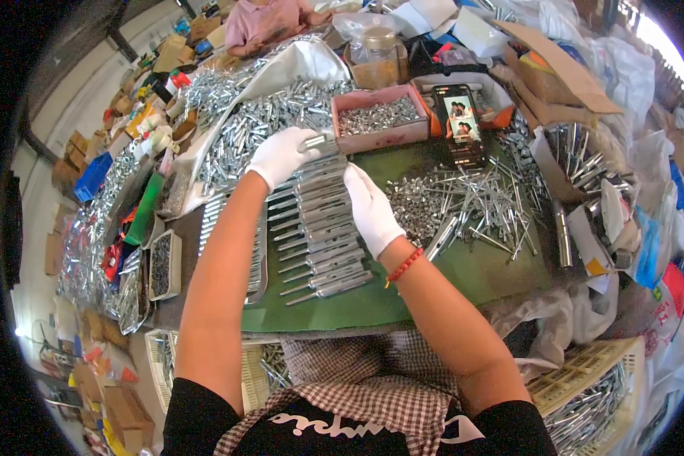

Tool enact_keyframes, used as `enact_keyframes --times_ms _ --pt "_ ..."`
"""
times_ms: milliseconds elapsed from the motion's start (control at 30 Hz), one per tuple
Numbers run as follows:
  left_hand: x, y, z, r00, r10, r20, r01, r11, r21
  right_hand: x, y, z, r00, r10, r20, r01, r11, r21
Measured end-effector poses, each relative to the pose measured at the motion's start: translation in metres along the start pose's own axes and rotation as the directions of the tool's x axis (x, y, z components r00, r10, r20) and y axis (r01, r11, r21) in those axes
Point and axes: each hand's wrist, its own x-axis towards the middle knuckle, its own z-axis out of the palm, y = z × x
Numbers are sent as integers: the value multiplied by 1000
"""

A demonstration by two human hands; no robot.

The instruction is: The person is assembling small metal tubes into a multi-port connector piece.

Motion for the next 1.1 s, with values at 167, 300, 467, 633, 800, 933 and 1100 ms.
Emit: enact_keyframes --times_ms 167,300,467,633,800,933,1100 --pt "-7 -7 19 989 148 -4 -148 989 -19 1 1 -3 1000 -14 -28 13 999 -42" --pt "-1 -29 27 939 333 -87 -335 942 -1 -1 -3 2 999 17 -28 -18 1000 -11" --pt "7 -35 35 980 117 -161 -133 987 -89 2 6 -2 1000 3 -23 -3 1000 -6" --pt "7 -29 39 984 148 -103 -154 987 -46 -2 0 -1 998 -38 -48 31 992 -122" --pt "-9 -24 36 965 119 -234 -129 991 -29 -9 -22 -1 967 -252 -35 234 935 -268" --pt "-49 48 23 865 246 -437 -270 963 7 -45 -86 -55 863 -495 107 427 599 -677" --pt "-110 143 54 902 353 -250 -377 925 -54 -69 -103 -135 835 -478 272 338 56 -939"
